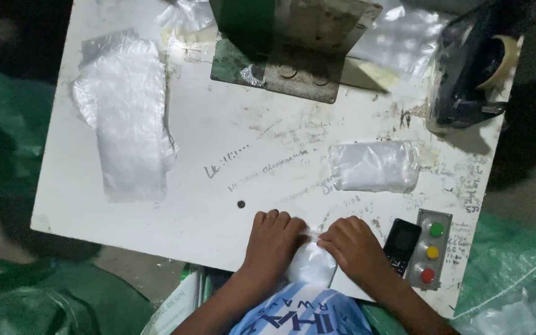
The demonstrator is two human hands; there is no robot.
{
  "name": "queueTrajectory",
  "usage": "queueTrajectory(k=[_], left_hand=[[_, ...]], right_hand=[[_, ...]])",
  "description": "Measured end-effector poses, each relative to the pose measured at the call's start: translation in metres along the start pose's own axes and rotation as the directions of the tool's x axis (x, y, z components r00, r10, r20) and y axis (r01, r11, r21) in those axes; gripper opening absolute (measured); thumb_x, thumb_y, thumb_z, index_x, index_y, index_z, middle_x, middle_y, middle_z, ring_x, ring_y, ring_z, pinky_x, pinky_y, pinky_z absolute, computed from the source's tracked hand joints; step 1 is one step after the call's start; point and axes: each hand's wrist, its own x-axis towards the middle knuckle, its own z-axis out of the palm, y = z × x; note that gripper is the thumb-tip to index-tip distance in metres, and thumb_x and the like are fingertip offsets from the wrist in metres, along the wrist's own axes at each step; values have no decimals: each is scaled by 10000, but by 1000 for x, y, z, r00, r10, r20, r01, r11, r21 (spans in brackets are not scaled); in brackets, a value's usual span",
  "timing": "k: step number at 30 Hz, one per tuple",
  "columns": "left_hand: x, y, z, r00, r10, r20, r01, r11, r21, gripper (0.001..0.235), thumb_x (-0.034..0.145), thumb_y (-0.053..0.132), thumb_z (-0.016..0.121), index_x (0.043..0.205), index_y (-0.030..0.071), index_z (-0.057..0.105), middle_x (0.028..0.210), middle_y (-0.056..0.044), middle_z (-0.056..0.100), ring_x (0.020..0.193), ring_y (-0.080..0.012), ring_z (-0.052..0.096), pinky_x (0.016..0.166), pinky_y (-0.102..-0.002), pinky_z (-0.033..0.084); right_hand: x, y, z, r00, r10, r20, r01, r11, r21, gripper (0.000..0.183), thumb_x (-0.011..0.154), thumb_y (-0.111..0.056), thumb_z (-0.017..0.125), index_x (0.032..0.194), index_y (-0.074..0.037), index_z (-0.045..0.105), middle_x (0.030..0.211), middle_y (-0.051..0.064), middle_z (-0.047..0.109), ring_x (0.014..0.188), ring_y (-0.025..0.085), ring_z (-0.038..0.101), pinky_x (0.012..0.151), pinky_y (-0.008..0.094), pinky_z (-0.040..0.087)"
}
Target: Operating a packaging machine and manually folding and stacking plastic bags at a workstation.
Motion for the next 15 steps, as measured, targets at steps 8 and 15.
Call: queueTrajectory(k=[8, 15], left_hand=[[25, -3, -62, 950, -287, 122, 296, 709, -640, 213, 956, 359, 669, 1069, 182, 702, 1033, -18, 695, 853, -169, 634, 716, -311, 497], [119, -85, -151, 763, -644, -55, 128, 234, -964, 490, 941, 339, 614, 1333, 51, 556, 1268, -177, 729, 1108, -245, 721, 856, -316, 598]], right_hand=[[-11, 26, -44, 929, 369, 35, -368, 929, -41, 284, 986, -274, 548, 1152, -179, 759, 1067, 39, 749, 1022, 227, 595, 911, 411, 464], [101, 12, -162, 591, 732, -340, -560, 675, 480, 504, 1005, -122, 538, 1492, -30, 449, 1524, 222, 487, 1386, 372, 491, 1072, 517, 443]])
